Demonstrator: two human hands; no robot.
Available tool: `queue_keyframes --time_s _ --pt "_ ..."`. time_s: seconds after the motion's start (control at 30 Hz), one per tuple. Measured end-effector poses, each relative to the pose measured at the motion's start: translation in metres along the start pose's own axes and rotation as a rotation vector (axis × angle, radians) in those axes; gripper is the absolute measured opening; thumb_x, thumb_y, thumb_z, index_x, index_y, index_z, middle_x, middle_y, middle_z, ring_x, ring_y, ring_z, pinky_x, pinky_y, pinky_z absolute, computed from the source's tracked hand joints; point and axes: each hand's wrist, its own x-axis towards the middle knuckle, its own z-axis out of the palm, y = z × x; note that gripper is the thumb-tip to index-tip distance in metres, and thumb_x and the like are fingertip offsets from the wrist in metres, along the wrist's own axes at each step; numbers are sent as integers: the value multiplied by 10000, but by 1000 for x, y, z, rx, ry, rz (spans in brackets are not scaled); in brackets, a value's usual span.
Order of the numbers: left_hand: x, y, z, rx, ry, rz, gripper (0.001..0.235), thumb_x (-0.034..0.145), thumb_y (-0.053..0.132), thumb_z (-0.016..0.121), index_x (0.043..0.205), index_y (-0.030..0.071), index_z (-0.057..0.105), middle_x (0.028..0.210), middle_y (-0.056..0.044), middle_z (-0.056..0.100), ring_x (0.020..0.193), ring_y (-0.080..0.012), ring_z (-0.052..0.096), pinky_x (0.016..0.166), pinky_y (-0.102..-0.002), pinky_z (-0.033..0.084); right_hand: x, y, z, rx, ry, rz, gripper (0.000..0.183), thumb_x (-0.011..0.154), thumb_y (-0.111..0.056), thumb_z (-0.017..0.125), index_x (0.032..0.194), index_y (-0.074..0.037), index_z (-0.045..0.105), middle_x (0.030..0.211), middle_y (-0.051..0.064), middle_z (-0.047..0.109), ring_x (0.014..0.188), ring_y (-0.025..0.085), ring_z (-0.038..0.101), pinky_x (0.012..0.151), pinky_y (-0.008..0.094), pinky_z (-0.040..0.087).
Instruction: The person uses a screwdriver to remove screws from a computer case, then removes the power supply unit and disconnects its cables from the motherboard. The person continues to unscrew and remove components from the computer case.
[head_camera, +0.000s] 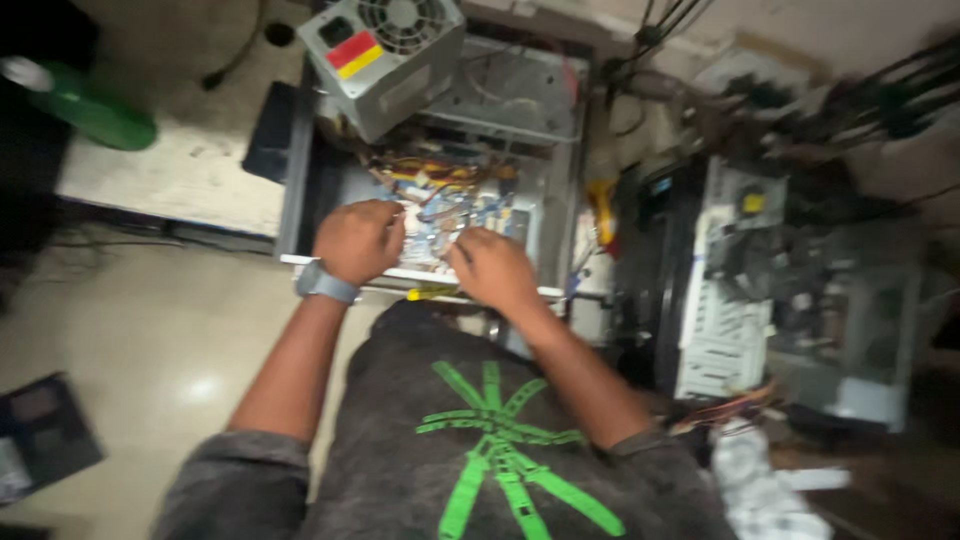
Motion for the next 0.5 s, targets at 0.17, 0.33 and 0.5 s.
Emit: queue_keyframes --time_s 0.17,0.33,0.5 --pt "2 5 -1 -32 4 -29 139 930 192 678 933 70 745 869 -135 732 788 -349 697 700 -466 546 0 2 0 -26 30 11 257 946 -280 655 887 -43 734 885 158 714 803 371 694 712 473 554" --pt "7 9 -5 -60 36 31 121 932 163 666 957 68 735 902 -129 736 812 -343 702 723 -452 557 1 0 -6 -18 8 27 268 948 -285 659 869 -38 730 842 163 703 763 372 688 692 476 550" --pt "7 12 -2 -54 14 14 121 937 165 673 967 67 738 899 -138 734 800 -348 702 717 -450 555 -1 6 -5 -17 17 28 269 939 -285 649 843 -45 725 829 157 700 762 374 683 702 487 549"
